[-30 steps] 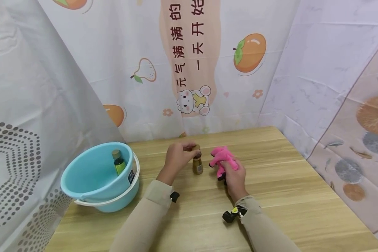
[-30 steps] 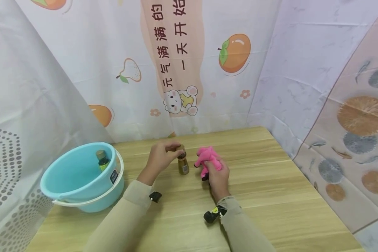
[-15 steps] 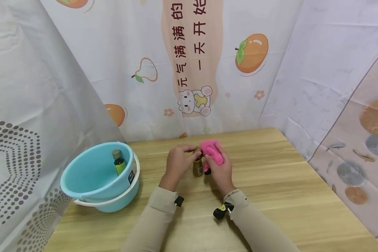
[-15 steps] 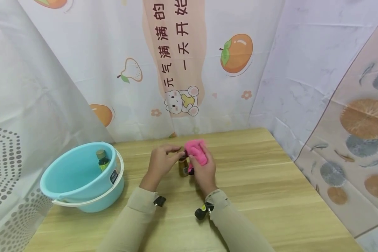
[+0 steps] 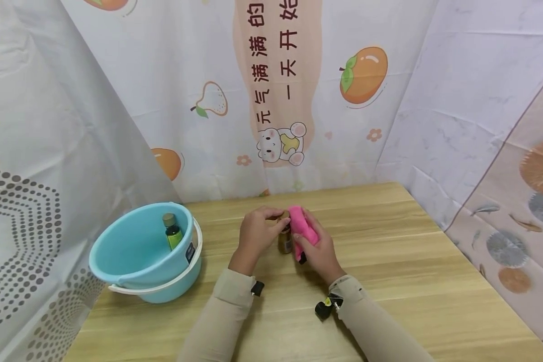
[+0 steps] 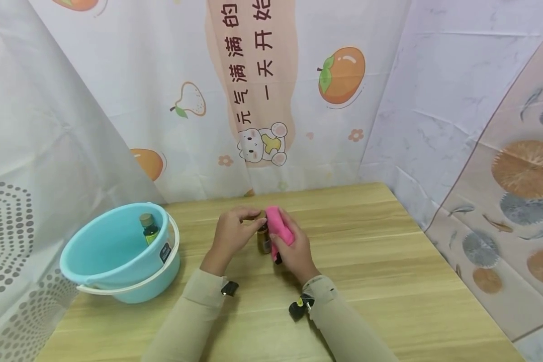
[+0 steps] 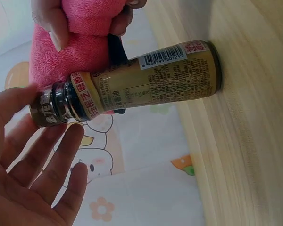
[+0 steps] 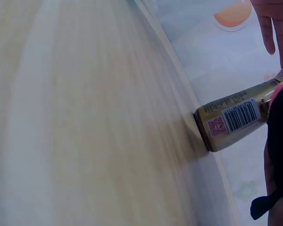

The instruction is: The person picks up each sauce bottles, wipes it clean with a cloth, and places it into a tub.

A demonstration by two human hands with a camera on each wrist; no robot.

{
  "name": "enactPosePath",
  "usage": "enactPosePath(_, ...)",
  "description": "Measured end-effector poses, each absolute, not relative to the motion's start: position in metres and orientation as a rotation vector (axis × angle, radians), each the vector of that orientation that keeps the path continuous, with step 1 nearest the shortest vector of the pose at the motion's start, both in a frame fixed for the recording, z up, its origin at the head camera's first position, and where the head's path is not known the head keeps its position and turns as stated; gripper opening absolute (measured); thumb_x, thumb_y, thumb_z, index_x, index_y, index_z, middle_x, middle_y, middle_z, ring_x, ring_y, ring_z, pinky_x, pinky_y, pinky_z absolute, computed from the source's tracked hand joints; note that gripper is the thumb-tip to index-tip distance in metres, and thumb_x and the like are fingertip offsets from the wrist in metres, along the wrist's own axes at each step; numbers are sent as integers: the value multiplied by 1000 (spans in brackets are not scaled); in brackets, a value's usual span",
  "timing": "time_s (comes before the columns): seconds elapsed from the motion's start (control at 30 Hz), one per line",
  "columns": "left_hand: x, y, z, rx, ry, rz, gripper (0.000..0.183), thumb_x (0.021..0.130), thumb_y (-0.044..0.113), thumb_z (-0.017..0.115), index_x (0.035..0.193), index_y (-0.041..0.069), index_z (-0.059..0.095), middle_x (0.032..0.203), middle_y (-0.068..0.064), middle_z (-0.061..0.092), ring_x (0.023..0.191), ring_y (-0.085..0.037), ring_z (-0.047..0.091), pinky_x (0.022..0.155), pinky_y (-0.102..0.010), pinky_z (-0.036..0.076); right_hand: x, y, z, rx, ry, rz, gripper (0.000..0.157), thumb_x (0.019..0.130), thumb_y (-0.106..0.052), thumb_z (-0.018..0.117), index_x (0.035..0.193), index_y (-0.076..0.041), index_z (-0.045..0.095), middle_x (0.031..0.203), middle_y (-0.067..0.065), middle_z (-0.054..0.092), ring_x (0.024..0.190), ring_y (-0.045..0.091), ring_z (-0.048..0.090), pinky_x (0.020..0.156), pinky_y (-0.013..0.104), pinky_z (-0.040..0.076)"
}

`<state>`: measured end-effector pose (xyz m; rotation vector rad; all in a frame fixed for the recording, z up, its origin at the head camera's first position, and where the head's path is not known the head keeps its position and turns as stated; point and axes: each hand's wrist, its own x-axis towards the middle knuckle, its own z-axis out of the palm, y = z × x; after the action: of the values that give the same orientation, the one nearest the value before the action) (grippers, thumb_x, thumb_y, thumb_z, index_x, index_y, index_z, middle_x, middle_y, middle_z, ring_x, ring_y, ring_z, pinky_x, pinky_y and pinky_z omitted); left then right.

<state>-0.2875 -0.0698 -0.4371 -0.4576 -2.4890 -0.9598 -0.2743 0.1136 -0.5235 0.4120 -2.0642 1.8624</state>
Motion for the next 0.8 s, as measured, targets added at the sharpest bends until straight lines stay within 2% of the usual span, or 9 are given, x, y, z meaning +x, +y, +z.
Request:
enactPosePath(0.2,-285,-70,-441,-464,-2426,-1034,30,88,36,83,109,15,83,107,1,80,103,-15,75,92,-37,59,-257,112,-501,506,-2056,1876,53,97,-5,71,148,-11,58,141,17,62,88,12,68,64,32,62)
enactPosePath(0.27,-285,-70,-442,-463,-2408,-1053,30,88,36,84,109,14,83,107,0,80,102,-15,75,91,-37,60,-253,111,-496,502,-2058,1894,51,97,-6,71,147,-8,59,140,17,62,91,11,68,68,30,62)
enactPosePath(0.4,-285,-71,-446,-454,-2379,-1099,28,88,35,83,108,15,83,106,0,80,100,-15,75,90,-36,60,-252,111,-496,491,-2076,1924,50,97,-6,71,146,-5,59,137,19,64,90,12,69,68,31,62)
enactPosePath(0.57,-286,-71,-453,-456,-2339,-1209,26,88,32,84,107,15,83,109,-2,80,102,-15,74,91,-37,60,-256,112,-507,410,-2112,2032,47,97,-9,73,143,-9,62,123,21,69,66,17,69,54,35,60)
enactPosePath(0.63,-285,-72,-454,-459,-2325,-1246,25,88,32,84,107,15,83,110,-2,79,105,-16,74,93,-38,60,-260,112,-516,364,-2150,2057,46,96,-14,75,141,-13,65,108,21,71,56,21,67,49,36,58)
enactPosePath(0.7,-285,-73,-456,-461,-2316,-1267,25,88,32,84,108,16,83,111,-2,79,109,-18,73,95,-40,59,-264,113,-524,317,-2214,2016,43,95,-17,76,138,-16,67,99,19,72,53,22,67,48,35,57)
enactPosePath(0.8,-286,-74,-458,-461,-2317,-1307,27,88,36,83,110,19,83,114,0,79,114,-20,71,97,-44,58,-268,114,-531,260,-2312,1908,42,93,-20,77,134,-18,70,94,14,70,55,21,67,51,32,56)
